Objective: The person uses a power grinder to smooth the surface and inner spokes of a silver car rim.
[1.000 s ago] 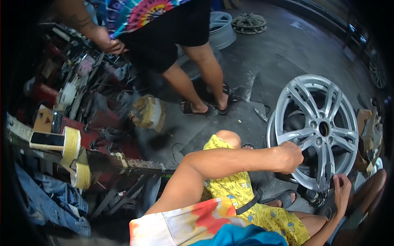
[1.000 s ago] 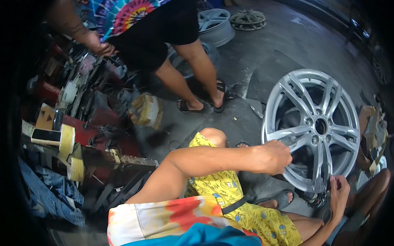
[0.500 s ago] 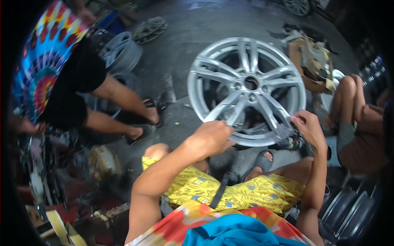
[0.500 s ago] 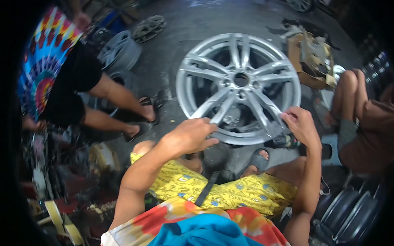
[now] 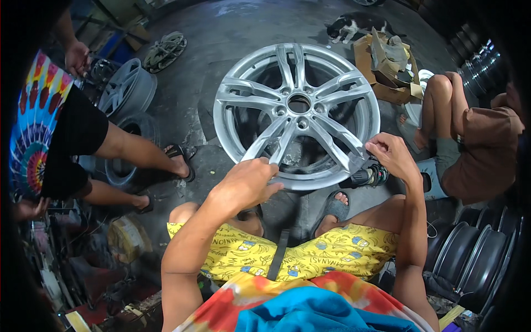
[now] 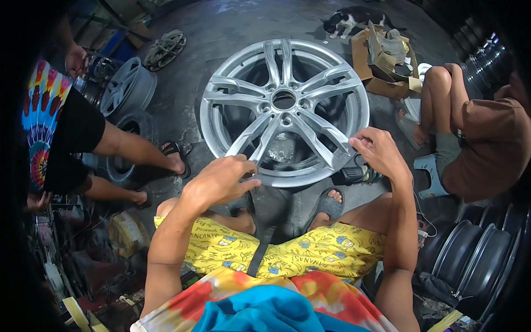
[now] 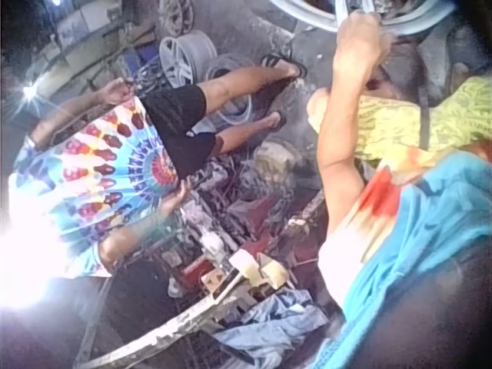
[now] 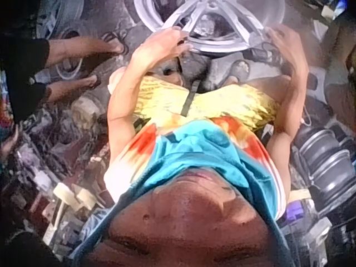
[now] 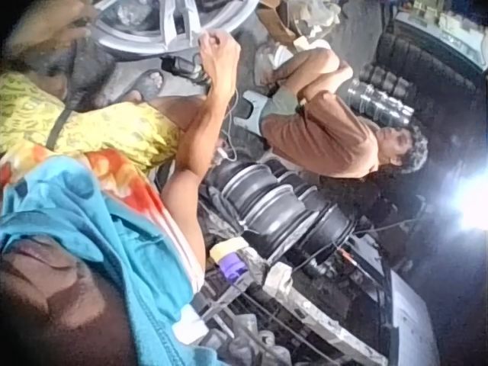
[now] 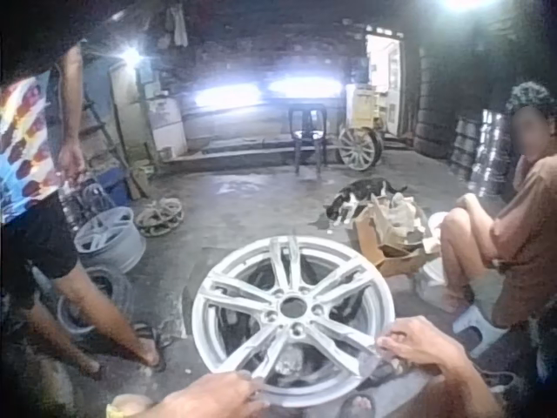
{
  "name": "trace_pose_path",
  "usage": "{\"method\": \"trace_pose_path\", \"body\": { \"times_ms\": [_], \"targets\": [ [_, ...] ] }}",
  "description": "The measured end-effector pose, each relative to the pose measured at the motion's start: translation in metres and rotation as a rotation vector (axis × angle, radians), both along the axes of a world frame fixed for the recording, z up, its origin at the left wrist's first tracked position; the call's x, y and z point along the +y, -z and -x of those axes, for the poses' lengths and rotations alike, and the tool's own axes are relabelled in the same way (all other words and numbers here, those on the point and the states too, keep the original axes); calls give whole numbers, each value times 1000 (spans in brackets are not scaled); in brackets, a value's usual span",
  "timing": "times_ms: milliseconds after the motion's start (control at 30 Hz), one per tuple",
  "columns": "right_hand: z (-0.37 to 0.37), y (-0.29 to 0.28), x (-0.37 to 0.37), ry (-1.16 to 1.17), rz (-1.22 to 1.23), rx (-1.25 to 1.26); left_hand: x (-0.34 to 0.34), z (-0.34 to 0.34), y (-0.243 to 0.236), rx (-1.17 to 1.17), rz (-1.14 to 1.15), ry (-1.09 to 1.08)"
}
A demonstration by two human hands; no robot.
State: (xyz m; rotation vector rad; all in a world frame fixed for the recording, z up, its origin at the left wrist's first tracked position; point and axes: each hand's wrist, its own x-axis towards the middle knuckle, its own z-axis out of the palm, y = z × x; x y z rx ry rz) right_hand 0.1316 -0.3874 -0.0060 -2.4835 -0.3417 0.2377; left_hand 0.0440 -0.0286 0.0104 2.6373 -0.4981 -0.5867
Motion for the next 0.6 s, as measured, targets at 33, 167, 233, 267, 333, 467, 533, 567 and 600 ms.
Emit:
{"method": "trace_pose_path", "body": {
  "times_ms": [33, 167, 233, 267, 333, 467, 533, 567, 600],
  "targets": [
    [0, 1, -1, -4, -7, -13, 0, 0, 1, 0, 1, 2],
    [1, 4, -7, 10, -11, -12, -1, 0, 3, -33, 46, 11],
    [-1, 7, -8, 11, -4, -3, -1, 0, 3, -27, 41, 18],
    [-1, 7, -10, 15, -3, -1, -2, 0, 3, -40, 48, 22],
    [0, 9, -11, -6, -19, -13, -2, 1, 4, -51, 56, 29],
    [0, 9, -12, 9, -16, 7, -2, 1, 6, -72, 65, 23],
    [0, 10, -14, -14, -32, -24, -2, 1, 5, -81, 66, 29],
    [0, 11, -14, -14, -32, -23, -1, 0, 5, -88, 82, 31],
    [1, 11, -14, -10, -21, -6, -1, 0, 6, -96, 97, 34]
  ]
}}
